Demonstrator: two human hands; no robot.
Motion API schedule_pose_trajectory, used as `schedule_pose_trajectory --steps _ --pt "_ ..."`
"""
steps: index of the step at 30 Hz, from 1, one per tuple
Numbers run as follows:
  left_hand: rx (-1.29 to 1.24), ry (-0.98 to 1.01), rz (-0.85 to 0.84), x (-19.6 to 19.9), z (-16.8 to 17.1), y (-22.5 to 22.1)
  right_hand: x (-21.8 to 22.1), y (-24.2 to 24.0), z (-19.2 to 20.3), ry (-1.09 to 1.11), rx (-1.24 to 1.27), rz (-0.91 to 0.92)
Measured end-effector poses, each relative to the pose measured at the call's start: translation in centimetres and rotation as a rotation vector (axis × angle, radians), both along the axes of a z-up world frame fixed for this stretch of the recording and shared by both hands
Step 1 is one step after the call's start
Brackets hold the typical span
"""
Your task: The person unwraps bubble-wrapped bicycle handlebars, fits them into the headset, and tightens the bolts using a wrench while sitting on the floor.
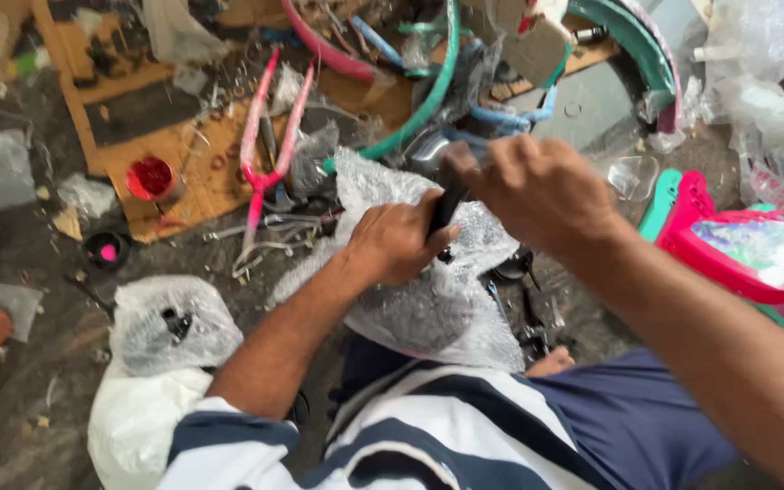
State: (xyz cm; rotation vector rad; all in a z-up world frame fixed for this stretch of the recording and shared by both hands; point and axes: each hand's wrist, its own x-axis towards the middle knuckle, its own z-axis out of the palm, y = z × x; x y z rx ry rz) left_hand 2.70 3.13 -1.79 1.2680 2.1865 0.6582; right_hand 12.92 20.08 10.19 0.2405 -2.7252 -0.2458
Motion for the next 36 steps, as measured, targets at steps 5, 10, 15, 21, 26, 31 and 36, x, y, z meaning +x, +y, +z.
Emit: schedule_pose_trajectory --steps 5,10,15,21,26,31,36 --pt "0.026 0.111 -0.028 0.6 -1.4 1.1 0.7 0.7 4.7 0.109 0.183 0.064" --pt "-0.073 0.047 -0.034 0.4 -1.2 1.4 0.6 0.5 2.0 -0.278 0.087 -0.289" --pt "0.022 0.166 -0.083 1.6 -1.1 2.0 2.3 2.5 0.3 -0.015 0.204 0.046" --pt "0.093 0.056 -0.006 1.9 0.6 -2.6 6.3 5.3 -1.3 -0.154 -0.457 -0.093" --pt "0.154 -0.014 0.042 2.4 1.1 -4.8 8.1 3.7 -4.8 -0.507 -0.334 0.099" --pt "0.158 -0.077 0.001 2.5 1.0 -4.8 5.0 -0.2 -2.4 -0.868 0.167 0.096" --pt "0.132 0.064 -0.002 3.0 -0.2 -4.3 2.3 -2.9 -1.0 -0.716 0.521 0.377"
